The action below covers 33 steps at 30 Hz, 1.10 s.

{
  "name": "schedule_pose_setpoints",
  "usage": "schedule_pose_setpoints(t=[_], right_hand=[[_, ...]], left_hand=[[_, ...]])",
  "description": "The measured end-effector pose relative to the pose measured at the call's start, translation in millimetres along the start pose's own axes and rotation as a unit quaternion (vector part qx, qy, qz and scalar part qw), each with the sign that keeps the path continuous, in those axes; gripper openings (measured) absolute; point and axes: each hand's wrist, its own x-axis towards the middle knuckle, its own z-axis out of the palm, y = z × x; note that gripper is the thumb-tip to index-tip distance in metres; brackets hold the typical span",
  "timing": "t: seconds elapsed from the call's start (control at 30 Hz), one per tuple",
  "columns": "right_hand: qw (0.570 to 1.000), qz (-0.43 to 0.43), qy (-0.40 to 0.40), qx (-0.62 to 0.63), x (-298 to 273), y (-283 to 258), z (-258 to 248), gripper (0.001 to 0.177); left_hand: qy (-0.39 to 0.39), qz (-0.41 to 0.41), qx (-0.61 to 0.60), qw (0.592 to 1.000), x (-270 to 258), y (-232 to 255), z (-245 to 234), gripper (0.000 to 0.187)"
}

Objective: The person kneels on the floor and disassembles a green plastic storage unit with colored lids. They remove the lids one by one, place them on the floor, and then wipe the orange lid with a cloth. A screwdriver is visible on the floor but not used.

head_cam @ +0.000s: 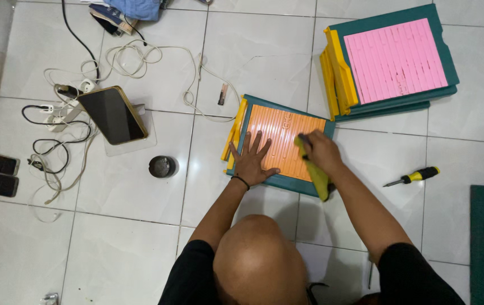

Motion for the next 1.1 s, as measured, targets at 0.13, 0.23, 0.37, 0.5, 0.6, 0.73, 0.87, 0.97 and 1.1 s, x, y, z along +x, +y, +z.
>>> schedule_pose_setpoints(t=[0.13,0.23,0.37,0.5,0.6,0.73,0.87,0.97,1.1], right_hand=[[0.984,-0.067,0.156,-0.06,62.9,13.0,1.4,0.011],[0.984,-0.077,0.152,-0.043,45.7,-0.9,4.1,0.015],[0.989,-0.119,0.04,0.078,-53.4,-36.5,4.6,0.029],[0.966,-0.222,-0.107,0.075,-118.8,-42.1,-8.6,0.035],[0.987,-0.107,0.026,0.119,-98.8,-21.7,-12.3,0.03],[0.981,-0.043,0.188,0.004,-16.6,31.6,-25.9,0.026],[0.984,-0.009,0.174,0.018,19.6,45.8,-18.4,0.03],[0.987,-0.027,0.155,0.046,-11.6,38.8,-14.2,0.028],[0.994,-0.043,-0.007,0.097,-98.2,12.6,-16.5,0.034]], left_hand=[[0.018,0.001,-0.011,1.0,0.1,0.1,-2.2,0.108],[0.01,-0.023,-0.008,1.0,-0.2,4.3,-1.8,0.105],[0.017,-0.022,-0.013,1.0,-0.7,3.4,-0.8,0.104],[0.018,-0.016,-0.026,0.999,-1.1,1.7,0.7,0.106],[0.009,-0.014,-0.021,1.0,0.2,-1.5,-0.3,0.107],[0.016,-0.005,-0.003,1.0,-3.6,3.9,-2.2,0.121],[-0.039,-0.036,0.022,0.998,0.4,9.6,-15.7,0.147],[-0.031,-0.044,0.015,0.998,-1.0,15.6,-18.1,0.148],[-0.013,-0.038,0.013,0.999,-2.9,13.9,-19.2,0.148]])
